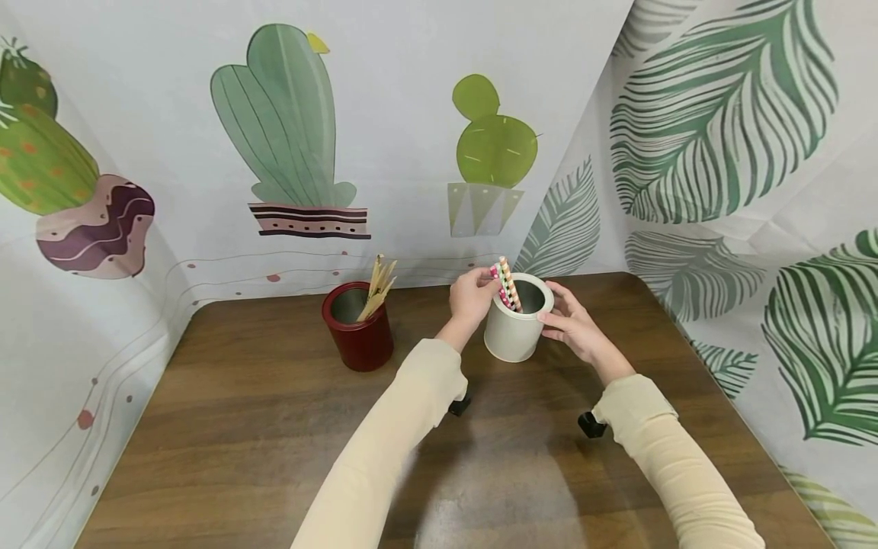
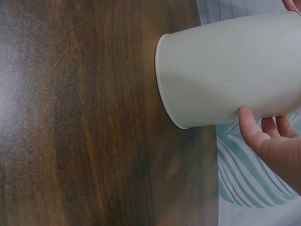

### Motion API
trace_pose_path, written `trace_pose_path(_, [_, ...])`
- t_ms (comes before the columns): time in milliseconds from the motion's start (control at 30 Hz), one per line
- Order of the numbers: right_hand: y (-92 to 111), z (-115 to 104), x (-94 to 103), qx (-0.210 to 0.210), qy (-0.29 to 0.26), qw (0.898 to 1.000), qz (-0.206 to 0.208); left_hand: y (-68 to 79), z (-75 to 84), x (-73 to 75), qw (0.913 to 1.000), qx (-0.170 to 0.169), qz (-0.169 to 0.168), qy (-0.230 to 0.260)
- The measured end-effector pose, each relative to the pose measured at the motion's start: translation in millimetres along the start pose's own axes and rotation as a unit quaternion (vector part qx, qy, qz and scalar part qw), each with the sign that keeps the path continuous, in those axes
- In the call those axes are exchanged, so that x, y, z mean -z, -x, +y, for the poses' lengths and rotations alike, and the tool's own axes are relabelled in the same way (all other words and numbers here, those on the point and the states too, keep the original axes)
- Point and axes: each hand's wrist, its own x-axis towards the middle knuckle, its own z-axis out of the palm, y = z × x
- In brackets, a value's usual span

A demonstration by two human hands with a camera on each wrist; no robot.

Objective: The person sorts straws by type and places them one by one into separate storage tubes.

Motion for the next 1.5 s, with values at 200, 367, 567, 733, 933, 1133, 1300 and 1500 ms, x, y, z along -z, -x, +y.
trace_pose_path(200, [0,1,0.1,0.002,-0.006,1.000,-0.001,4.3,-3.3,-6.9,0.9990,-0.002,-0.015,-0.042])
trace_pose_path(367, [0,1,0.1,0.001,-0.010,1.000,-0.002,5.5,-9.0,-9.3,0.9994,-0.017,0.006,-0.031])
trace_pose_path(567, [0,1,0.5,0.004,-0.010,1.000,-0.003,10.0,-20.8,-8.8,0.9990,-0.034,0.023,0.013])
trace_pose_path(733, [0,2,0.8,0.003,-0.008,1.000,-0.003,18.0,-36.9,-12.4,0.9983,-0.050,-0.001,0.029])
trace_pose_path(933, [0,2,0.4,0.003,-0.003,1.000,0.001,29.2,-48.7,-21.7,0.9969,-0.052,-0.049,0.032])
trace_pose_path(1133, [-2,3,0.4,0.004,-0.004,1.000,0.001,36.8,-50.8,-30.6,0.9926,-0.100,-0.068,0.003])
trace_pose_path(1300, [-2,4,0.1,0.005,-0.010,1.000,0.000,40.2,-50.8,-34.8,0.9936,-0.097,-0.058,0.004])
trace_pose_path(1500, [-1,1,1.4,0.001,0.012,1.000,0.004,42.6,-50.0,-38.9,0.9952,-0.086,-0.039,0.029])
